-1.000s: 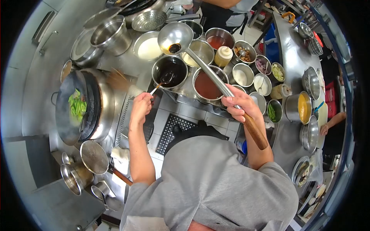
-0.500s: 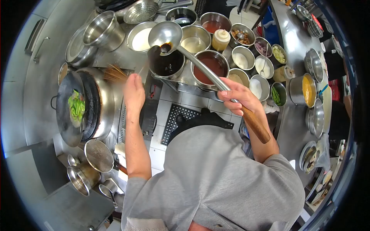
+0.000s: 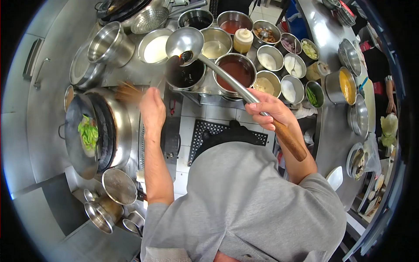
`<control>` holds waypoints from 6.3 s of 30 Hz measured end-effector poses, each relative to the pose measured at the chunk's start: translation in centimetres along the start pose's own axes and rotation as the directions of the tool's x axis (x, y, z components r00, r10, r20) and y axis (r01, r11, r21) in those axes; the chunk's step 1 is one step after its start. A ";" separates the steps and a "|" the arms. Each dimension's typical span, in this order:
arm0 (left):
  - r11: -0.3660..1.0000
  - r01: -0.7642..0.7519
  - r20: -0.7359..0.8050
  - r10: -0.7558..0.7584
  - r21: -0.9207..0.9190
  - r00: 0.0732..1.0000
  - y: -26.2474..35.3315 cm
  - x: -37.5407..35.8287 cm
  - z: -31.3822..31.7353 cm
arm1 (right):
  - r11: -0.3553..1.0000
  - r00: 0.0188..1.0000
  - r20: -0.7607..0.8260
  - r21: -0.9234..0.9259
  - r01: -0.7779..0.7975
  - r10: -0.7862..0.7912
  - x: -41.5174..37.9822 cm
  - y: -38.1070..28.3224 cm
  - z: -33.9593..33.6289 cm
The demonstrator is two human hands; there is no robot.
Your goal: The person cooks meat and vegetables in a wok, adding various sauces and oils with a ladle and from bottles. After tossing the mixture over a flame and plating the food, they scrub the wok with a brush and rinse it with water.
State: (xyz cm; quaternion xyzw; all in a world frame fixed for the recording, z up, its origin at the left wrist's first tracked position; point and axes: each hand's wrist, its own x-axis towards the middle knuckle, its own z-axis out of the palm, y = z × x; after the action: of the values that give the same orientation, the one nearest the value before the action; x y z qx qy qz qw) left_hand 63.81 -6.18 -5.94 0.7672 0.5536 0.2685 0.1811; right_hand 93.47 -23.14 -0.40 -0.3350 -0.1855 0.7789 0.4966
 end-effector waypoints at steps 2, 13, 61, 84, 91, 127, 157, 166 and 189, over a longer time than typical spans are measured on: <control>1.000 -0.009 -0.001 0.009 -0.004 1.000 -0.1 0.0 -0.1 | 1.000 1.000 -0.004 0.010 0.013 -0.013 0.0 0.4 0.1; 0.995 -0.101 -0.096 0.102 0.013 0.990 -1.1 -1.0 -0.2 | 0.999 0.997 -0.066 0.028 0.040 -0.039 -0.6 1.2 1.5; 0.937 -0.080 -0.517 -0.114 -0.339 0.848 3.5 -2.4 -4.4 | 0.855 0.616 0.660 -0.078 -0.512 0.429 18.5 -4.9 22.1; 0.765 0.294 -0.291 -0.525 -0.572 0.800 -14.2 -13.6 -3.9 | 0.133 0.753 0.350 -0.933 0.336 0.557 37.1 13.5 30.8; 0.761 0.238 -0.337 -0.514 -0.604 0.789 -10.9 -16.1 -12.4 | 0.198 0.775 0.437 -0.899 0.390 0.456 43.5 12.5 31.8; 0.451 0.683 -0.340 -0.628 0.574 0.700 -24.1 -8.8 -34.0 | 0.770 0.612 0.543 -0.613 -0.179 0.575 31.8 11.8 29.0; 0.210 0.592 -0.385 -0.585 0.778 0.714 -24.1 -9.1 -34.6 | 0.794 0.569 0.593 -0.575 -0.198 0.570 31.8 12.3 28.2; 0.186 0.593 -0.360 -0.641 0.784 0.678 -24.1 -9.2 -35.3 | 0.803 0.575 0.589 -0.552 -0.226 0.567 31.3 12.8 28.4; 0.809 0.099 -0.672 -0.543 -0.580 0.504 -18.2 -16.5 -36.0 | 0.530 0.797 0.405 -0.838 0.128 0.447 36.3 18.0 30.2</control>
State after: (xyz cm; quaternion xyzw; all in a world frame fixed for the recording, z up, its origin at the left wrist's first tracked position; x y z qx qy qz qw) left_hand 24.07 -16.62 8.58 0.3650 0.6272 0.6749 0.1338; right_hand 50.16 2.87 -2.49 -0.2925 -0.6400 0.7009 0.1165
